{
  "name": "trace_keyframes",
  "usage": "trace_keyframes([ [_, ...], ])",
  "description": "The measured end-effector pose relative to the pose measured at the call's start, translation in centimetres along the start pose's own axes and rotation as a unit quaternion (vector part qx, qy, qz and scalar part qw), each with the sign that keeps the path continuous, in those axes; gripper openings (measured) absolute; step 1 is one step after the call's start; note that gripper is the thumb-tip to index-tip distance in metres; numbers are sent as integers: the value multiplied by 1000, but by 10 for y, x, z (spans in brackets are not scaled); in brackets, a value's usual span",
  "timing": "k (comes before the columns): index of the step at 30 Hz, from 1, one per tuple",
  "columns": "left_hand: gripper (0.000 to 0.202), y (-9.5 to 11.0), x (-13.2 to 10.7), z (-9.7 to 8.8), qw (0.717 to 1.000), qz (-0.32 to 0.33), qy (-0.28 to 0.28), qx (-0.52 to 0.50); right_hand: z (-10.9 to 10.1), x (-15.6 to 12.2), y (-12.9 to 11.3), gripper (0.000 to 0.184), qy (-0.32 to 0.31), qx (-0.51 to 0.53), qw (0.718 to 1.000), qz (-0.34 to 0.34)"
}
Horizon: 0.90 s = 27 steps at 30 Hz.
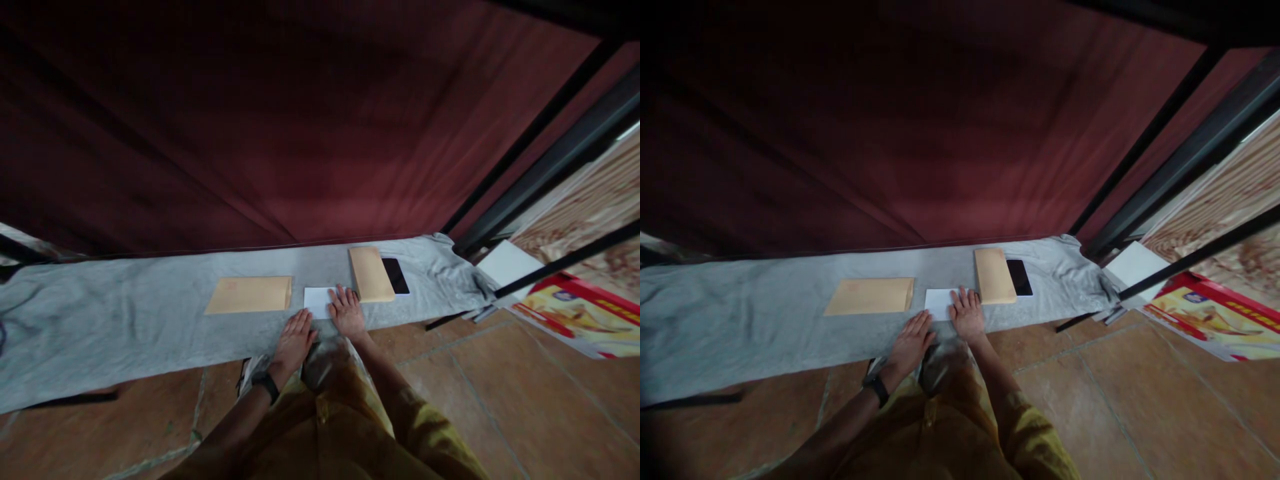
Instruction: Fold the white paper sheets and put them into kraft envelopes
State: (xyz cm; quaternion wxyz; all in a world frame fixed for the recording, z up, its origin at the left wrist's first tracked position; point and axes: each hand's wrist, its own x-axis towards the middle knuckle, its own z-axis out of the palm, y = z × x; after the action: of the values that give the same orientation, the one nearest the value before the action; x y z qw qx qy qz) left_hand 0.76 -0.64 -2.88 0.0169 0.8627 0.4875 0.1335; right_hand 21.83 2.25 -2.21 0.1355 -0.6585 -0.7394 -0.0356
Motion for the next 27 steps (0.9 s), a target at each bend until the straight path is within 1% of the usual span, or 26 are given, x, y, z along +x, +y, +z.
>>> trace_keyframes([
  [3,43,-2,7,-6,1000,-8,-6,3,2,1,1,50,4,5,1000,3],
  [6,39,-5,13,-9,1000,3,-8,11,7,-1,1,50,21,18,1000,9],
  [11,37,-5,10,-11,1000,12,-4,9,19,-16,-13,52,79,32,994,69],
  [13,38,-6,7,-17,1000,21,-8,8,22,-23,-19,51,90,33,993,73],
  [15,43,-14,6,-28,999,33,-8,7,22,-27,-22,50,96,38,992,78],
  [17,60,-32,11,-43,999,28,-2,16,18,-28,-22,50,97,52,990,86],
  [19,83,-62,21,-59,999,1,-6,35,14,-26,-22,49,94,86,988,88],
  [20,93,-80,27,-66,999,-19,-18,42,11,-23,-24,49,91,114,986,84],
  [22,107,-116,41,-78,995,-40,-75,43,7,-17,-31,50,84,193,975,75],
  [24,118,-146,54,-86,987,-20,-157,26,5,-7,-46,50,67,294,950,82],
  [25,121,-157,60,-87,980,-9,-196,18,5,-1,-55,49,53,348,931,99],
  [27,125,-171,69,-89,967,6,-254,13,6,13,-76,44,0,450,882,141],
])
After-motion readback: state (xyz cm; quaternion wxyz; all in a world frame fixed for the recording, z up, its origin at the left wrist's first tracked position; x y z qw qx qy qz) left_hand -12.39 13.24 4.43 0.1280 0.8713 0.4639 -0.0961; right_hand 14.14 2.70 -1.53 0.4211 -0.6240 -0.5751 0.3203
